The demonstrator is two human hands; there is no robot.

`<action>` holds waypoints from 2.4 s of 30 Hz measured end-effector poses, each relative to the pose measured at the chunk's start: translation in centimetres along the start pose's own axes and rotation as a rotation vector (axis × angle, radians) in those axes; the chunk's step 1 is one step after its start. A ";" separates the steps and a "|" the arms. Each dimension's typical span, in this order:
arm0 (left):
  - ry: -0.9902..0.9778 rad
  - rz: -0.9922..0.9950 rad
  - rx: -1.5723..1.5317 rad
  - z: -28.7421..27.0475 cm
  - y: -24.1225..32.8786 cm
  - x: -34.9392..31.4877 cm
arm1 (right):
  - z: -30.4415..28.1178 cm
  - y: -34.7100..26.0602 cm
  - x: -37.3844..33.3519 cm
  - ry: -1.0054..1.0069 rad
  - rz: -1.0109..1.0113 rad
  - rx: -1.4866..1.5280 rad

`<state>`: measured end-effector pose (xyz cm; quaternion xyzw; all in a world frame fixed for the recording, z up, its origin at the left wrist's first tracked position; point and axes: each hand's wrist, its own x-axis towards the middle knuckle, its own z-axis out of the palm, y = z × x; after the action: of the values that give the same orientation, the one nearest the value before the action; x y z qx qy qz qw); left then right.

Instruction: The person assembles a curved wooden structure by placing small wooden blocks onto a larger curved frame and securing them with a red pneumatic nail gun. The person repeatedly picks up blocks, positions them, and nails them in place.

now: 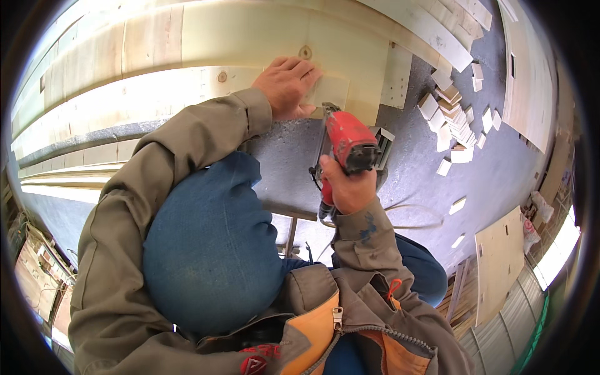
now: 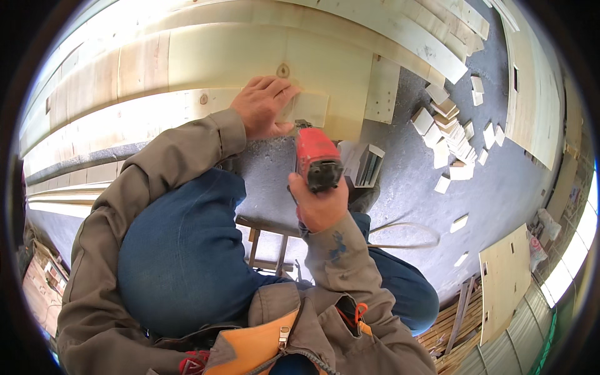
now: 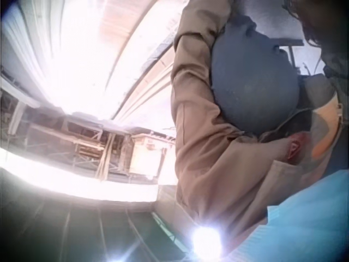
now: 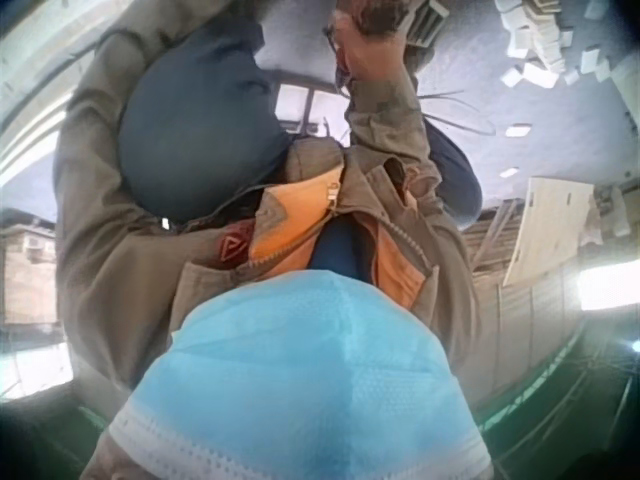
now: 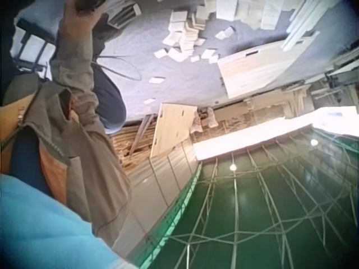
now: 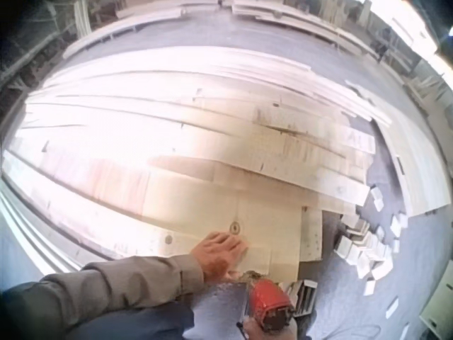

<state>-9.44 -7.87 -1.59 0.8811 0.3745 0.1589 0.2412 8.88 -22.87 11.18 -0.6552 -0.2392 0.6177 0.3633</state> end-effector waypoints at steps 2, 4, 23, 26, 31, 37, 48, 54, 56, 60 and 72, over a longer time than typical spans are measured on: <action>0.000 0.008 0.026 0.0 -0.2 -0.2 | 1.0 1.7 0.4 0.004 -0.086 -0.034; 0.005 0.028 0.043 0.1 -0.3 -0.2 | 1.7 3.0 0.8 0.019 -0.189 -0.113; 0.005 0.074 0.072 0.6 -0.6 0.2 | 2.7 4.8 3.5 0.038 -0.114 -0.278; 0.025 0.065 0.057 0.7 -0.5 0.2 | 2.9 4.9 3.6 0.044 -0.091 -0.274; 0.041 0.062 0.031 0.8 -0.5 0.3 | 2.8 5.1 3.7 0.035 -0.097 -0.259; 0.037 0.056 0.031 0.7 -0.5 0.3 | 2.8 5.3 3.9 0.035 -0.092 -0.269; 0.047 0.061 0.037 0.9 -0.6 0.3 | 3.1 4.0 4.2 0.025 -0.073 -0.252; 0.039 0.060 0.041 0.8 -0.6 0.3 | 2.9 4.2 4.3 -0.004 -0.044 -0.254; 0.034 0.057 0.039 0.8 -0.6 0.3 | 2.8 4.2 4.5 -0.014 -0.032 -0.316; 0.024 0.061 0.035 0.9 -0.7 0.3 | 2.9 4.2 4.4 -0.009 -0.019 -0.318; 0.004 0.054 0.016 0.6 -1.0 0.5 | 3.3 2.9 5.4 0.040 -0.251 -0.288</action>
<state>-9.40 -7.11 -2.54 0.8925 0.3522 0.1641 0.2292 5.93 -19.96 5.64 -0.6775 -0.3980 0.5137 0.3446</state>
